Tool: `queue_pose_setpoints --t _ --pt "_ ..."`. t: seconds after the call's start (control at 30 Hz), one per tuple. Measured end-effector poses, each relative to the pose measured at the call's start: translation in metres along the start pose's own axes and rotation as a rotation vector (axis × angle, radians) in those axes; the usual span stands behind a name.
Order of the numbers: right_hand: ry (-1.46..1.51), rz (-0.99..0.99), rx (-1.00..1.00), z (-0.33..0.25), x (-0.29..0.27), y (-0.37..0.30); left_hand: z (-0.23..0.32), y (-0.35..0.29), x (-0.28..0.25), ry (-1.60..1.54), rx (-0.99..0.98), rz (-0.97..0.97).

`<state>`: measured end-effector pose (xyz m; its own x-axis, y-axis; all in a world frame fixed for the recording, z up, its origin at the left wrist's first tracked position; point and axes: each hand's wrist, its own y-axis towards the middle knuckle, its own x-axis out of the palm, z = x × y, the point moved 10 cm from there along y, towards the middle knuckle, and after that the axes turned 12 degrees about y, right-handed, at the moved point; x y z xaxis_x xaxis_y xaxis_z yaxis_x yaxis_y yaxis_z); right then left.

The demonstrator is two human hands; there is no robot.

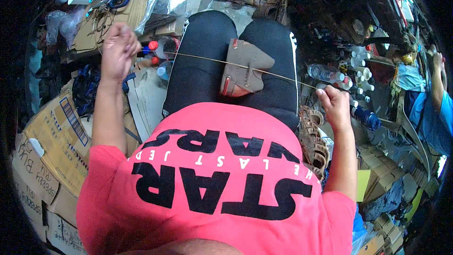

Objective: Lacing and stitching a leather shoe component by hand in a workshop.

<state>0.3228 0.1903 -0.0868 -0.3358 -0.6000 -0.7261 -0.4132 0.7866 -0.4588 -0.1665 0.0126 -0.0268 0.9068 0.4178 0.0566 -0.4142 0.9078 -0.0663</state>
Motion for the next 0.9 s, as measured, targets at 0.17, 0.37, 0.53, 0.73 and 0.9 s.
queue_pose_setpoints --t 0.17,0.37,0.53,0.73,0.9 --pt "0.485 -0.123 -0.191 -0.093 -0.003 0.026 0.028 0.020 0.149 1.023 0.318 -0.530" --pt "-0.138 -0.464 -0.604 -0.204 0.049 0.042 -0.024 0.023 0.240 1.273 0.239 -1.109" --pt "-0.106 -0.295 -0.733 -0.216 0.056 0.022 -0.016 0.003 0.256 1.097 0.473 -0.966" --pt "0.055 -0.086 -0.654 -0.185 0.036 0.009 -0.017 0.014 0.243 0.983 0.482 -0.816" --pt "0.333 0.057 -0.545 -0.164 0.010 -0.029 -0.026 0.013 0.234 0.862 0.335 -0.869"
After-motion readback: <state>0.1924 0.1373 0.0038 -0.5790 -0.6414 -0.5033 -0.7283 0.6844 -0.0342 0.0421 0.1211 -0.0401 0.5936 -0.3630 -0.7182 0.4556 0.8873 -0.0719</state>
